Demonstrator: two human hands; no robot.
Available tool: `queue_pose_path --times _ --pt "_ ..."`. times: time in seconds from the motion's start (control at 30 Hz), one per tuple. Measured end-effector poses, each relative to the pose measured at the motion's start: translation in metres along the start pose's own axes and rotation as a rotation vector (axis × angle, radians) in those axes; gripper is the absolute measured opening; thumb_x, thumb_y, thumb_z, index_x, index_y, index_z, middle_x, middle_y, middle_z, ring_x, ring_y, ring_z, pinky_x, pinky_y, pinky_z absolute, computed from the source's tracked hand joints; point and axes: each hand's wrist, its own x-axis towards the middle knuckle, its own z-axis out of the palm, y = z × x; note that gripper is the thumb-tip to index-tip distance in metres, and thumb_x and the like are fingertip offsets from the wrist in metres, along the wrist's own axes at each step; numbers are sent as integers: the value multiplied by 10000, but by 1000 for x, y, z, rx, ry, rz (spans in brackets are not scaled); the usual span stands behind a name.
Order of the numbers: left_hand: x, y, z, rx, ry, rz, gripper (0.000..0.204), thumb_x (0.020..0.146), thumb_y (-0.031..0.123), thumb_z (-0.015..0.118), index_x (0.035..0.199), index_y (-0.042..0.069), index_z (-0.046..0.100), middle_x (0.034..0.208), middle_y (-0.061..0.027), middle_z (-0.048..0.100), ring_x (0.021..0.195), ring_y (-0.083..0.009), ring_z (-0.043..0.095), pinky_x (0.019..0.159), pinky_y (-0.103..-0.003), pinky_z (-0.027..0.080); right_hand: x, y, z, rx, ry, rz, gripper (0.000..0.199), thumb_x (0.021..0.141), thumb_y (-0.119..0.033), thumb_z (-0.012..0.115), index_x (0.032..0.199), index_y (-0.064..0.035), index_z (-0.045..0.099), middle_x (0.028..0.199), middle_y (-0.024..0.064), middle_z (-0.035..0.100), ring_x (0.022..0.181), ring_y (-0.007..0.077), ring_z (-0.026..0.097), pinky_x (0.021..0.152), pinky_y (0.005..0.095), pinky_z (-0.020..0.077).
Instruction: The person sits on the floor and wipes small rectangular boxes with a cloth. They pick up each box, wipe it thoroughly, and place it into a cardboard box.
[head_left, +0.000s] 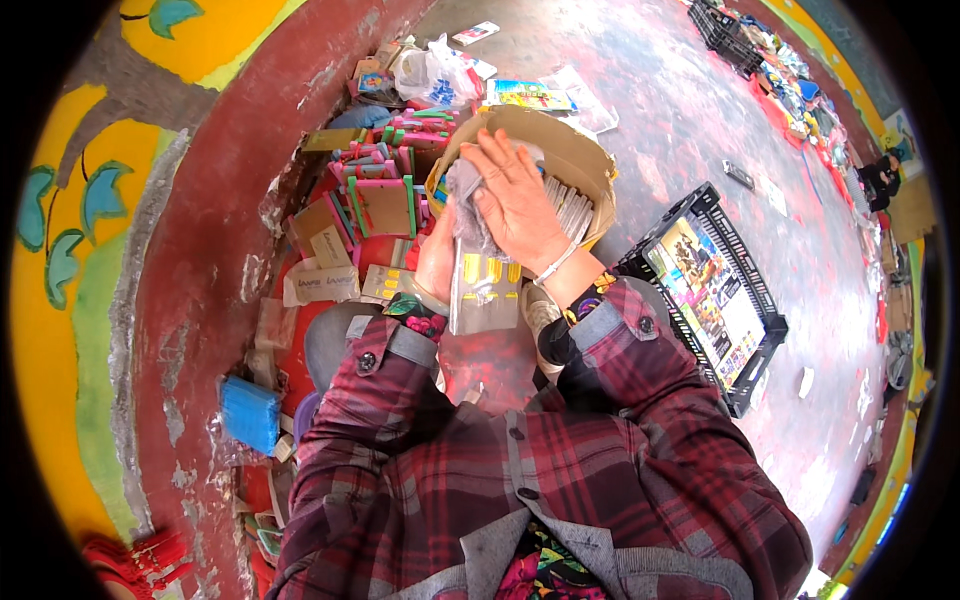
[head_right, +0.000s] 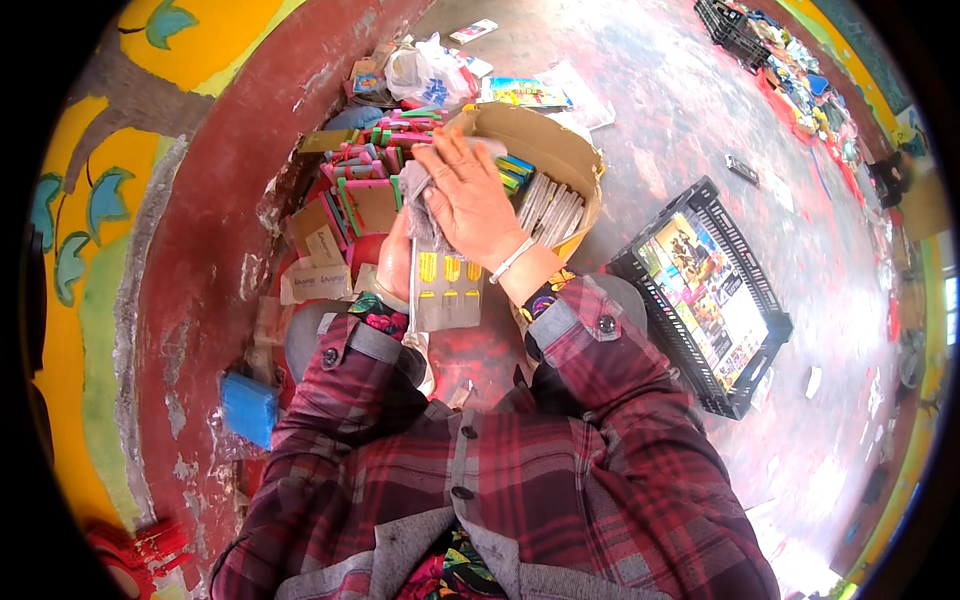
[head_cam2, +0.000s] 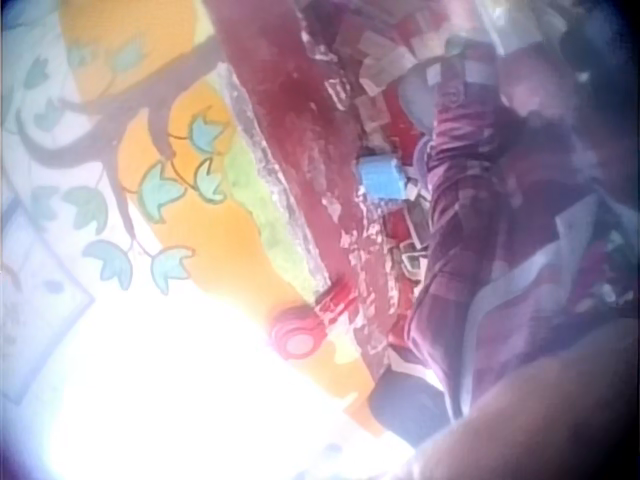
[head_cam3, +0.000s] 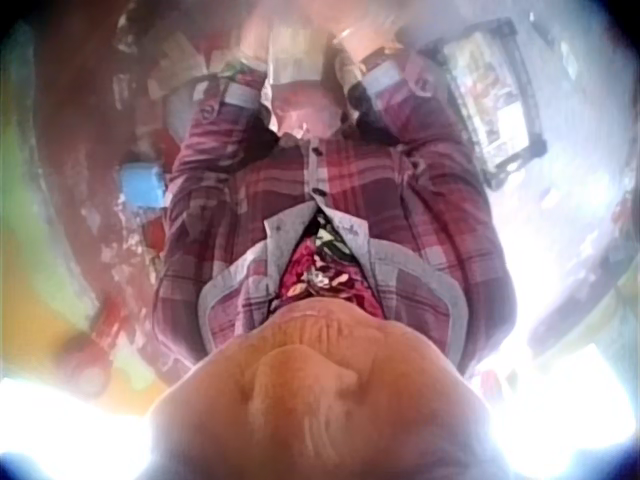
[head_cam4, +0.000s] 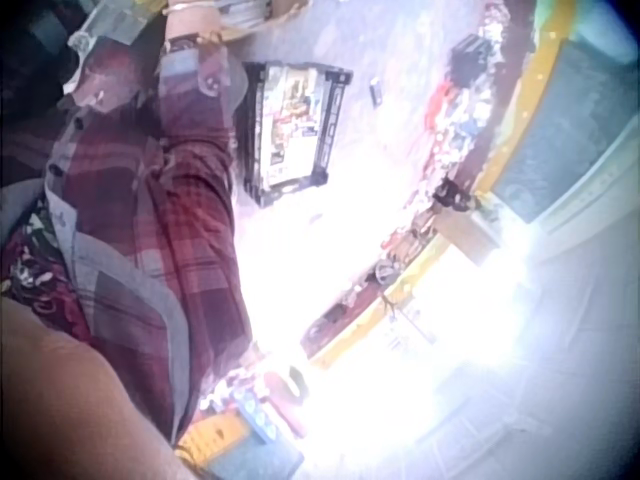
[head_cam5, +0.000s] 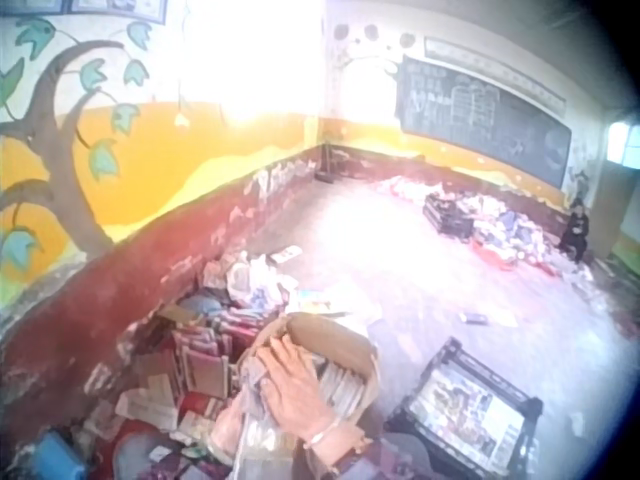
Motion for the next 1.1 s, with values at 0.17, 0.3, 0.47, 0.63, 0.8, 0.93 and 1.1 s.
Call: queue_pose_path --times 0.17,0.3,0.47,0.63,0.8,0.93,1.1 --pt "4 36 -9 -46 63 187 686 941 591 286 1404 88 341 1349 -156 465 1212 -309 481 1025 -467 385 -23 -23 17 100 -186 -165 485 913 -259 480 1365 -102 407 1420 160 367 1358 339 282 1103 488 205" --pt "0 52 -4 -15 -17 266 796 911 654 231 1421 46 287 1327 -237 457 1188 -372 487 1010 -486 387 -31 -48 13 165 -300 -199 579 878 -317 557 1379 -92 372 1424 173 349 1357 349 279 1111 475 196" --pt "0 47 -11 -13 -156 182 728 942 598 250 1411 44 307 1356 -204 441 1217 -334 467 1034 -456 363 -26 -34 11 107 -277 -226 580 852 -292 575 1363 -82 396 1415 159 378 1350 329 303 1110 473 208" --pt "-4 14 11 -154 -119 54 571 983 484 296 1424 121 323 1416 -92 403 1281 -257 413 1082 -409 314 -8 3 8 -10 -16 -64 517 876 -206 521 1364 -84 401 1419 155 382 1353 329 300 1111 469 211" --pt "-3 12 8 -80 -113 -18 578 977 501 292 1420 131 332 1402 -91 418 1254 -266 441 1055 -429 350 0 15 7 44 -6 32 506 880 -190 516 1364 -93 407 1422 155 377 1358 326 290 1110 471 213" --pt "5 28 -3 -183 -49 109 593 970 517 299 1409 122 350 1374 -106 449 1228 -282 469 1039 -440 369 -15 -3 15 148 -178 -148 514 883 -201 520 1375 -112 400 1427 160 362 1351 327 297 1106 481 219" --pt "-3 41 -5 2 38 228 663 943 581 266 1393 104 363 1303 -142 506 1153 -332 521 978 -501 409 -34 -45 18 305 -357 -280 565 863 -232 560 1391 -147 379 1444 165 324 1345 349 295 1093 497 239"
